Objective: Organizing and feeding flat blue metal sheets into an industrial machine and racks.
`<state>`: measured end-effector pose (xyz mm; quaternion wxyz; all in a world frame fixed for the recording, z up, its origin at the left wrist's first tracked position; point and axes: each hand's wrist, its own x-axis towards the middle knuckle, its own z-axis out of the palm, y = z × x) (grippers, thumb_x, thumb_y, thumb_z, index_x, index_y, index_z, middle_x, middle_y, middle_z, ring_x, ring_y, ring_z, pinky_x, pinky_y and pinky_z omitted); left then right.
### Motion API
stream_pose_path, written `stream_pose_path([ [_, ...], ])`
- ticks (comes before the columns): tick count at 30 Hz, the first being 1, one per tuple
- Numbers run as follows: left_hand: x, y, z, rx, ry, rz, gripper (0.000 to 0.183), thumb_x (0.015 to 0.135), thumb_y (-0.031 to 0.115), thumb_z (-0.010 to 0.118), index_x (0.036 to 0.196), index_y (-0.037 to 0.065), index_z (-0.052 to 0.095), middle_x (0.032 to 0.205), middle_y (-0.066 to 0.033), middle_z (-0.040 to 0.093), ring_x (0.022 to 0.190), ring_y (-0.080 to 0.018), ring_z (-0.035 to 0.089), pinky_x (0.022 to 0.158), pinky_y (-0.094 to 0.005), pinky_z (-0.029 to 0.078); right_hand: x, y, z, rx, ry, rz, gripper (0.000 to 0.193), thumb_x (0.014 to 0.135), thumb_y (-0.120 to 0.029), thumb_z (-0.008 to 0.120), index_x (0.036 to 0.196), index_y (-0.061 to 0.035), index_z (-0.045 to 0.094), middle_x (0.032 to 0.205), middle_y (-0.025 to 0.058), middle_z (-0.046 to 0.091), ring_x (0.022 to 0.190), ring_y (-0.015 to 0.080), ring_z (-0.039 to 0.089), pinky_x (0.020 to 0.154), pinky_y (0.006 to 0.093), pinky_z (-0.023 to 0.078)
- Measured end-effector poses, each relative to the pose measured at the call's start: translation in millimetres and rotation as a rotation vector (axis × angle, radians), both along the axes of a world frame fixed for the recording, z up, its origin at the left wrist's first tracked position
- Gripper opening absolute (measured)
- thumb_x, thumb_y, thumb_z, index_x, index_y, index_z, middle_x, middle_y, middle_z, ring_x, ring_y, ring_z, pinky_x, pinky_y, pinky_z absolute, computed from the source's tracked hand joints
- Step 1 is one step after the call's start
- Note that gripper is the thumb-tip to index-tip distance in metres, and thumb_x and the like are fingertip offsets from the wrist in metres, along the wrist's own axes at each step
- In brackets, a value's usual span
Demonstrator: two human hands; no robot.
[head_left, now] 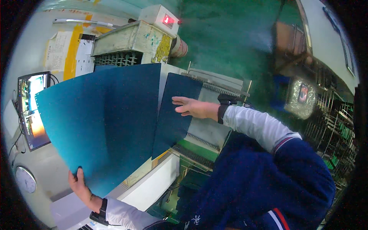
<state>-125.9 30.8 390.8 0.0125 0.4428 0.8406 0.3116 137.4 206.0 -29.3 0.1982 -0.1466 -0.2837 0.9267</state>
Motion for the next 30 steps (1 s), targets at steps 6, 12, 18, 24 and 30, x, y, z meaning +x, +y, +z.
stream_pose_path([
  [6, -12.5, -19.8, 35.6, 0.002, 0.076, -0.065, 0.030, 0.087, 0.006, 0.060, 0.115, -0.005, 0.060, 0.101, -0.0075, 0.063, 0.090, -0.0161, 0.055, 0.085, -0.0298, 0.043, -19.6, 2.1, 22.5, 0.068, 0.142, 0.046, 0.093, 0.085, -0.035, 0.071, 0.153, -0.0107, 0.013, 0.158, 0.0087, 0.018, 0.140, 0.0224, 0.027, 0.110, 0.0374, 0.027],
  [12, -46.3, -42.4, 30.9, 0.039, -0.069, 0.012, 0.033, 0.084, 0.012, 0.064, 0.113, -0.004, 0.060, 0.100, -0.0075, 0.061, 0.091, -0.0162, 0.054, 0.086, -0.0305, 0.042, -17.0, -13.9, 44.4, 0.169, -0.104, 0.357, 0.062, 0.084, -0.033, 0.073, 0.131, -0.0005, 0.048, 0.121, 0.0049, 0.057, 0.105, 0.0156, 0.054, 0.089, 0.0311, 0.046],
  [18, -103.2, 8.5, -71.0, -0.325, -0.292, -0.098, 0.045, 0.083, 0.016, 0.067, 0.123, -0.002, 0.058, 0.108, -0.0064, 0.059, 0.097, -0.0162, 0.054, 0.087, -0.0303, 0.042, 20.8, -57.6, 5.3, 0.051, -0.100, 0.231, 0.047, 0.086, -0.027, 0.072, 0.126, -0.0068, 0.056, 0.112, 0.0012, 0.062, 0.098, 0.0145, 0.056, 0.084, 0.0325, 0.049],
  [24, -116.2, 71.1, -178.5, -0.568, -0.276, -0.165, 0.036, 0.084, 0.015, 0.068, 0.115, -0.004, 0.063, 0.102, -0.0070, 0.067, 0.093, -0.0144, 0.059, 0.083, -0.0295, 0.047, 57.2, -68.4, -2.5, -0.089, -0.242, 0.197, 0.049, 0.085, -0.017, 0.072, 0.130, -0.0088, 0.054, 0.117, 0.0014, 0.062, 0.105, 0.0172, 0.057, 0.088, 0.0366, 0.048],
  [30, -136.7, 101.8, -238.9, -0.347, -0.097, -0.270, 0.052, 0.082, 0.015, 0.072, 0.127, -0.004, 0.056, 0.122, -0.0134, 0.061, 0.110, -0.0224, 0.058, 0.095, -0.0334, 0.045, 39.9, -65.9, 4.0, -0.262, -0.165, 0.060, 0.042, 0.085, -0.012, 0.071, 0.125, -0.0074, 0.058, 0.114, 0.0027, 0.064, 0.102, 0.0177, 0.060, 0.087, 0.0353, 0.049],
])
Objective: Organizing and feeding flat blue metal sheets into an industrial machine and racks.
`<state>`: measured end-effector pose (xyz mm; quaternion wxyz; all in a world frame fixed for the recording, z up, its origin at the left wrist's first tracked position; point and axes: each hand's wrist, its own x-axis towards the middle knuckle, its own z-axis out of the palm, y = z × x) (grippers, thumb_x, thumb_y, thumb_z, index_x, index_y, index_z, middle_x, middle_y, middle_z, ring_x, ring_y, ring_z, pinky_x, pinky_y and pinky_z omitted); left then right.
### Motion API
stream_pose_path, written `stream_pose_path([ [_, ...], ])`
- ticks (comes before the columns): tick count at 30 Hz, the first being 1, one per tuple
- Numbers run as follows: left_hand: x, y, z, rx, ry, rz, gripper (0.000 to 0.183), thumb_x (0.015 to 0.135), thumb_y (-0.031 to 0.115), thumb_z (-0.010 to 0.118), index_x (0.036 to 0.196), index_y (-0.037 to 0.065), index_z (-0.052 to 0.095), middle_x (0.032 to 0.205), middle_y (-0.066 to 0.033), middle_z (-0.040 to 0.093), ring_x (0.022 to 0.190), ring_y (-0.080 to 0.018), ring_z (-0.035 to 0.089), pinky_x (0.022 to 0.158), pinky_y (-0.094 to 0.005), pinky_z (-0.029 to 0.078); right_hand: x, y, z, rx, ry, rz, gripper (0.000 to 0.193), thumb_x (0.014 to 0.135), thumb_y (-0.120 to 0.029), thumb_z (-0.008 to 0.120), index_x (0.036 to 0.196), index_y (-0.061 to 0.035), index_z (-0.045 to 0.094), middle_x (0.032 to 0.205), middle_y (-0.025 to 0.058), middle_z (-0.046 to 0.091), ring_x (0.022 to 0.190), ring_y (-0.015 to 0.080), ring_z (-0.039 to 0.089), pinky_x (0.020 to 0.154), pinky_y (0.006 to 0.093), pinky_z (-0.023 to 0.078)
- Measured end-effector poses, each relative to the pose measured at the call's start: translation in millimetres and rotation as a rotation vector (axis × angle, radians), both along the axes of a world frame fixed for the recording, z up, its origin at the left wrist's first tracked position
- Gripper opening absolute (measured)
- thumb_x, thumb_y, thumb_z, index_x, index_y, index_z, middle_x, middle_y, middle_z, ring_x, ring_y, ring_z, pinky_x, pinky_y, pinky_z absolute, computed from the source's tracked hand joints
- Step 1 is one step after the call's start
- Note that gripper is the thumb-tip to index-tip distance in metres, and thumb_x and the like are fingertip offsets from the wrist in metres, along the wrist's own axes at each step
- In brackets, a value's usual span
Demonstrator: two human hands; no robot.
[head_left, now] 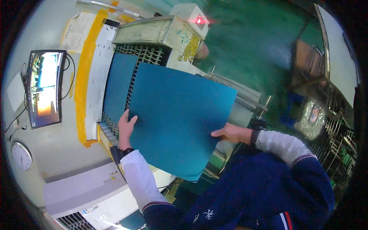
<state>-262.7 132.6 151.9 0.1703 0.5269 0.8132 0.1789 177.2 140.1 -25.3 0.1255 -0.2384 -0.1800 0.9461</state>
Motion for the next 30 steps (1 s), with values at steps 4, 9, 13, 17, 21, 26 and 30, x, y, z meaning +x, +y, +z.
stream_pose_path([
  [4, 7.2, 11.6, -14.9, 0.011, 0.133, -0.055, 0.059, 0.081, 0.020, 0.073, 0.131, -0.002, 0.053, 0.133, -0.0179, 0.055, 0.123, -0.0289, 0.051, 0.103, -0.0383, 0.039, -16.1, -1.2, -30.0, 0.122, -0.118, 0.062, 0.031, 0.088, -0.014, 0.067, 0.116, -0.0019, 0.062, 0.104, 0.0049, 0.067, 0.087, 0.0169, 0.060, 0.077, 0.0338, 0.049],
  [9, 55.4, -1.9, -21.3, -0.036, 0.095, -0.115, 0.059, 0.082, 0.021, 0.072, 0.133, 0.001, 0.052, 0.135, -0.0165, 0.054, 0.127, -0.0292, 0.048, 0.106, -0.0390, 0.036, -15.3, 6.4, -2.8, 0.392, -0.257, 0.158, 0.035, 0.090, -0.030, 0.065, 0.097, 0.0050, 0.067, 0.084, 0.0058, 0.065, 0.070, 0.0172, 0.053, 0.066, 0.0387, 0.045],
  [13, 119.3, -46.8, -21.9, -0.080, 0.031, -0.139, 0.058, 0.085, 0.015, 0.067, 0.138, 0.002, 0.047, 0.140, -0.0178, 0.048, 0.129, -0.0295, 0.044, 0.109, -0.0398, 0.032, -15.6, 3.5, 49.3, 0.368, -0.124, -0.011, 0.041, 0.086, -0.033, 0.068, 0.099, 0.0050, 0.061, 0.087, 0.0074, 0.061, 0.074, 0.0152, 0.058, 0.060, 0.0340, 0.050],
  [17, 167.4, -74.4, -32.9, -0.078, 0.067, -0.302, 0.077, 0.080, 0.031, 0.073, 0.144, 0.005, 0.039, 0.150, -0.0185, 0.033, 0.136, -0.0347, 0.034, 0.111, -0.0467, 0.028, -38.9, 7.6, 53.8, 0.255, 0.000, -0.107, 0.040, 0.087, -0.021, 0.066, 0.116, 0.0024, 0.052, 0.090, 0.0057, 0.057, 0.079, 0.0156, 0.062, 0.058, 0.0325, 0.056],
  [21, 227.3, -103.0, -44.8, -0.091, 0.294, -0.389, 0.100, 0.068, 0.047, 0.079, 0.148, 0.009, 0.033, 0.155, -0.0187, 0.023, 0.140, -0.0419, 0.025, 0.111, -0.0530, 0.025, -52.6, 9.5, 51.5, 0.244, -0.002, -0.098, 0.041, 0.085, -0.016, 0.066, 0.122, -0.0035, 0.054, 0.096, 0.0057, 0.061, 0.077, 0.0168, 0.061, 0.057, 0.0328, 0.058],
  [26, 247.5, -109.4, -60.7, -0.025, 0.407, -0.288, 0.088, 0.070, 0.013, 0.074, 0.148, 0.007, 0.033, 0.155, -0.0196, 0.024, 0.139, -0.0453, 0.025, 0.112, -0.0549, 0.024, -74.6, 5.9, 40.7, 0.256, 0.072, -0.145, 0.040, 0.087, -0.019, 0.064, 0.121, 0.0004, 0.053, 0.092, 0.0067, 0.059, 0.074, 0.0170, 0.062, 0.057, 0.0304, 0.058],
  [30, 243.2, -109.4, -62.4, -0.028, 0.428, -0.235, 0.083, 0.070, -0.004, 0.062, 0.147, 0.007, 0.034, 0.153, -0.0200, 0.026, 0.139, -0.0430, 0.026, 0.113, -0.0526, 0.023, -80.7, 5.0, 29.7, 0.169, -0.014, 0.012, 0.030, 0.087, -0.024, 0.067, 0.105, -0.0002, 0.062, 0.090, 0.0076, 0.064, 0.072, 0.0188, 0.066, 0.060, 0.0293, 0.057],
])
